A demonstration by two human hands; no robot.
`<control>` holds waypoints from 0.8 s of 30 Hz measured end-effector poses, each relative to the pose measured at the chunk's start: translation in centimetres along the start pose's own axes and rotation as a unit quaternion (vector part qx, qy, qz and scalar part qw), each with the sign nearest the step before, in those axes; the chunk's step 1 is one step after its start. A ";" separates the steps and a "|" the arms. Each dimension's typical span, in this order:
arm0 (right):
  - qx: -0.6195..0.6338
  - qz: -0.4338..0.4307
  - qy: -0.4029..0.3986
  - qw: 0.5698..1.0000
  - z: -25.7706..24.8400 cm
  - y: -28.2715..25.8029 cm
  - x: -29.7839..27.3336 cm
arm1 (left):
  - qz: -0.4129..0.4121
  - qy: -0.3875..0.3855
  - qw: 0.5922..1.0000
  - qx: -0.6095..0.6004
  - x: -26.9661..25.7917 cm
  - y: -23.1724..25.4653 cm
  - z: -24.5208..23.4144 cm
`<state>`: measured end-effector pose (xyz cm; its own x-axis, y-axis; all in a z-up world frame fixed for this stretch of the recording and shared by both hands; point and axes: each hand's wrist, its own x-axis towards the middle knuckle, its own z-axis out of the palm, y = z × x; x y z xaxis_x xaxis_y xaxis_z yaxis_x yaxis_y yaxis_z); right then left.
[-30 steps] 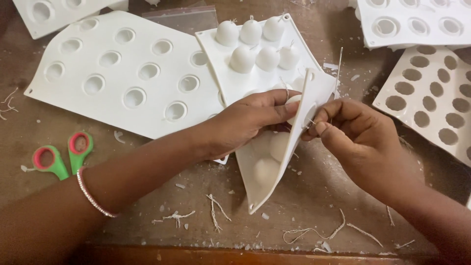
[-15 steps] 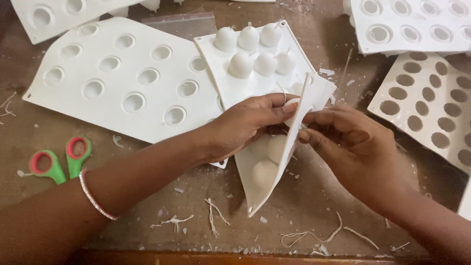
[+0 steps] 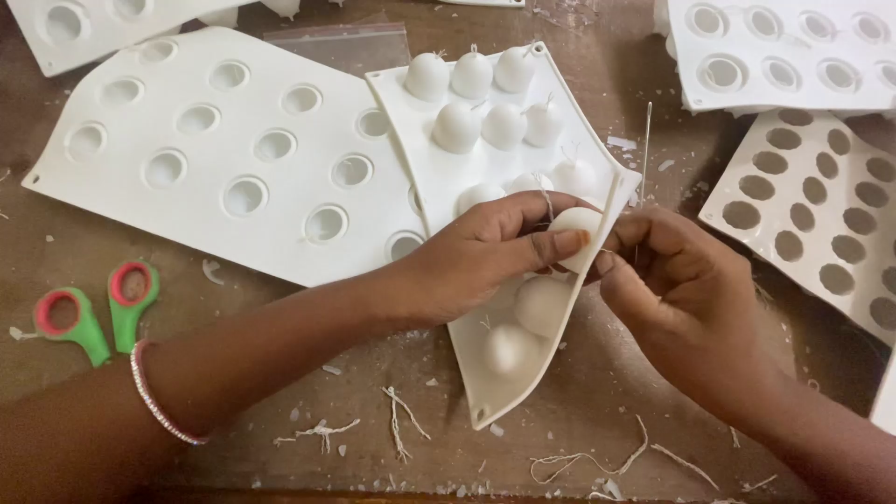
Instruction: The person is threading wicks through molded wax candles using a long needle.
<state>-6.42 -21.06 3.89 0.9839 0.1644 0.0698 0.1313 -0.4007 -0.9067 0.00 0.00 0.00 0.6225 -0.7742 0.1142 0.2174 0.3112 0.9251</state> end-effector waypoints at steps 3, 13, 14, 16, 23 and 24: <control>-0.005 0.015 0.014 1.000 -0.1 0.5 -0.1 | -0.011 0.012 1.000 0.025 0.0 0.0 0.1; -0.065 0.020 0.004 0.998 -0.5 0.2 -0.5 | -0.068 0.070 0.994 0.050 0.3 0.5 -0.2; -0.046 0.029 0.014 0.998 -0.6 0.6 -0.4 | -0.064 0.065 0.995 0.029 0.5 0.5 -0.4; -0.023 0.040 0.024 0.999 -0.5 0.7 -0.4 | -0.063 0.062 0.996 0.008 0.4 0.5 -0.7; -0.086 -0.136 0.037 0.986 0.4 -1.0 -0.4 | -0.075 0.045 0.991 -0.105 0.3 0.5 -1.5; -0.151 -0.189 0.050 0.969 0.7 -1.1 -0.4 | -0.076 0.046 0.989 -0.119 0.3 0.6 -1.5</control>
<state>-7.02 -20.02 4.52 0.8634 0.2681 0.4275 0.4992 -0.5769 -0.6465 1.45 0.80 0.03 0.6323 -0.7721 -0.0635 0.4777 0.3241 0.8165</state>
